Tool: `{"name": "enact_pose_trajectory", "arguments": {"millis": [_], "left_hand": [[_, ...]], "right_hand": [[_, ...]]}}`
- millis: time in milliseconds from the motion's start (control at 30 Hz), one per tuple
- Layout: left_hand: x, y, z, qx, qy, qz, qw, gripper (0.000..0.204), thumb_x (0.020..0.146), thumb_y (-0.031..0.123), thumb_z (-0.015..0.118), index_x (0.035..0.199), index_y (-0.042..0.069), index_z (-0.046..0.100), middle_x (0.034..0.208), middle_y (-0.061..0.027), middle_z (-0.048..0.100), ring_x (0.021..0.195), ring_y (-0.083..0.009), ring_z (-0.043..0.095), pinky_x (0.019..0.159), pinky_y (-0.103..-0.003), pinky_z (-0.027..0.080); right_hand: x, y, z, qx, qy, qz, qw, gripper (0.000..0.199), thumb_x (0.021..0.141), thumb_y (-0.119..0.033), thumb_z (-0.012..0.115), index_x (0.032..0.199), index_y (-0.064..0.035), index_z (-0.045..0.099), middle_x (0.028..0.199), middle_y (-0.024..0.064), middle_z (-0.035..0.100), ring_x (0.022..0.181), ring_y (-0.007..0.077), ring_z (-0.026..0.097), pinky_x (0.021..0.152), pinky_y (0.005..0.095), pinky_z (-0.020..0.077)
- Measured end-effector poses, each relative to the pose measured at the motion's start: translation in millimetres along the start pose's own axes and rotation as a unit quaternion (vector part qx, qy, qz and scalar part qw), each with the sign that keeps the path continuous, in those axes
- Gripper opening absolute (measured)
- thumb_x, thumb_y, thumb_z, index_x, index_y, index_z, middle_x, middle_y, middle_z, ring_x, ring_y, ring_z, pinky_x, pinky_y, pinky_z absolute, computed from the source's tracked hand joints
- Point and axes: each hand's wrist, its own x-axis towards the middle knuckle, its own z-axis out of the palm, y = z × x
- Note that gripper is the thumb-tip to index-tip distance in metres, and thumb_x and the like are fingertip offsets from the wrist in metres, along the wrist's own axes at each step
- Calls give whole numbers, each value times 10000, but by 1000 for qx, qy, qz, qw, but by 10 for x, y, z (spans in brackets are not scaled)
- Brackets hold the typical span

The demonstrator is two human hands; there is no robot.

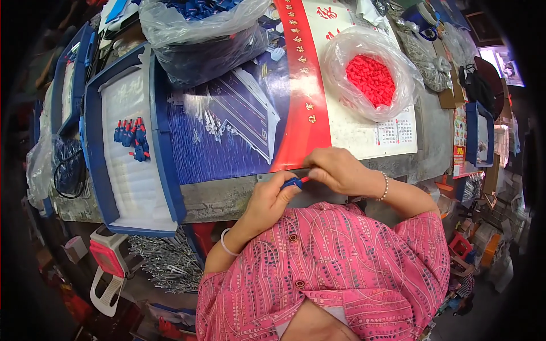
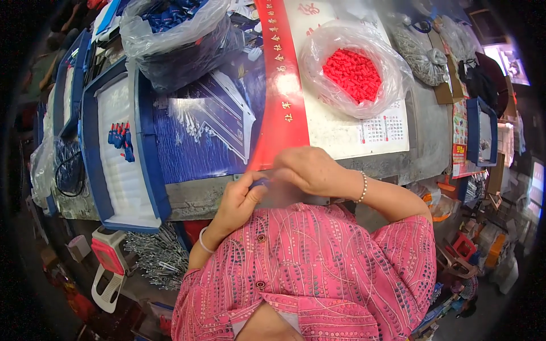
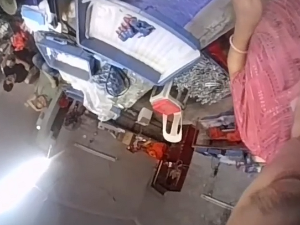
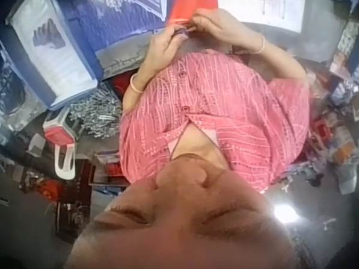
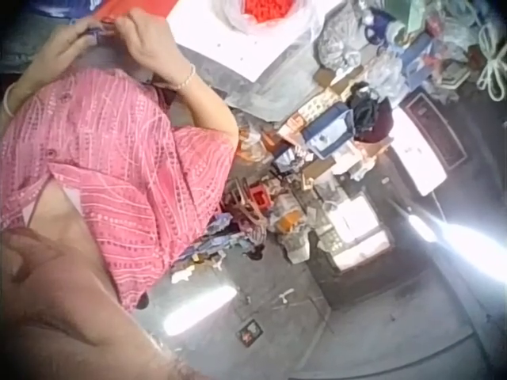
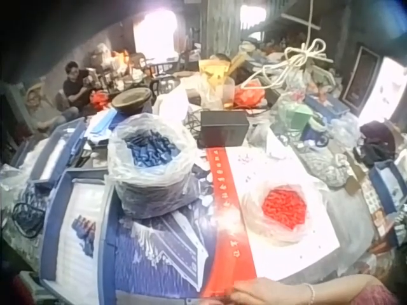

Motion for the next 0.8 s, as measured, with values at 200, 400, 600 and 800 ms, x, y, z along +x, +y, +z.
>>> {"name": "enact_pose_trajectory", "arguments": {"millis": [200,400,600,800], "left_hand": [[-9,60,-45,-41,-39,-18,998,213,866,161,554,1012,7,533,675,-119,558,605,-180,569,561,-295,434],[-15,81,45,91,51,88,991,231,850,191,579,979,6,530,745,-187,592,678,-335,607,573,-374,452],[25,13,26,136,68,91,984,223,866,175,556,998,-2,522,734,-194,590,674,-326,613,562,-371,459],[-132,94,-90,-205,-24,-57,977,269,928,128,438,1158,-10,443,717,-32,531,579,-72,502,522,-223,403]], "right_hand": [[18,-20,4,-116,8,-187,975,221,775,-234,617,865,-49,537,775,89,521,683,264,516,705,381,418],[-26,-110,152,-5,-14,-51,999,219,844,-252,557,794,-41,528,701,88,521,607,230,502,624,356,430],[3,51,152,599,-181,347,698,424,947,-399,392,820,-25,547,680,38,540,565,88,515,521,250,445],[-35,-53,44,395,-55,188,897,430,961,-386,349,884,1,521,783,58,552,686,108,536,620,240,461]]}}
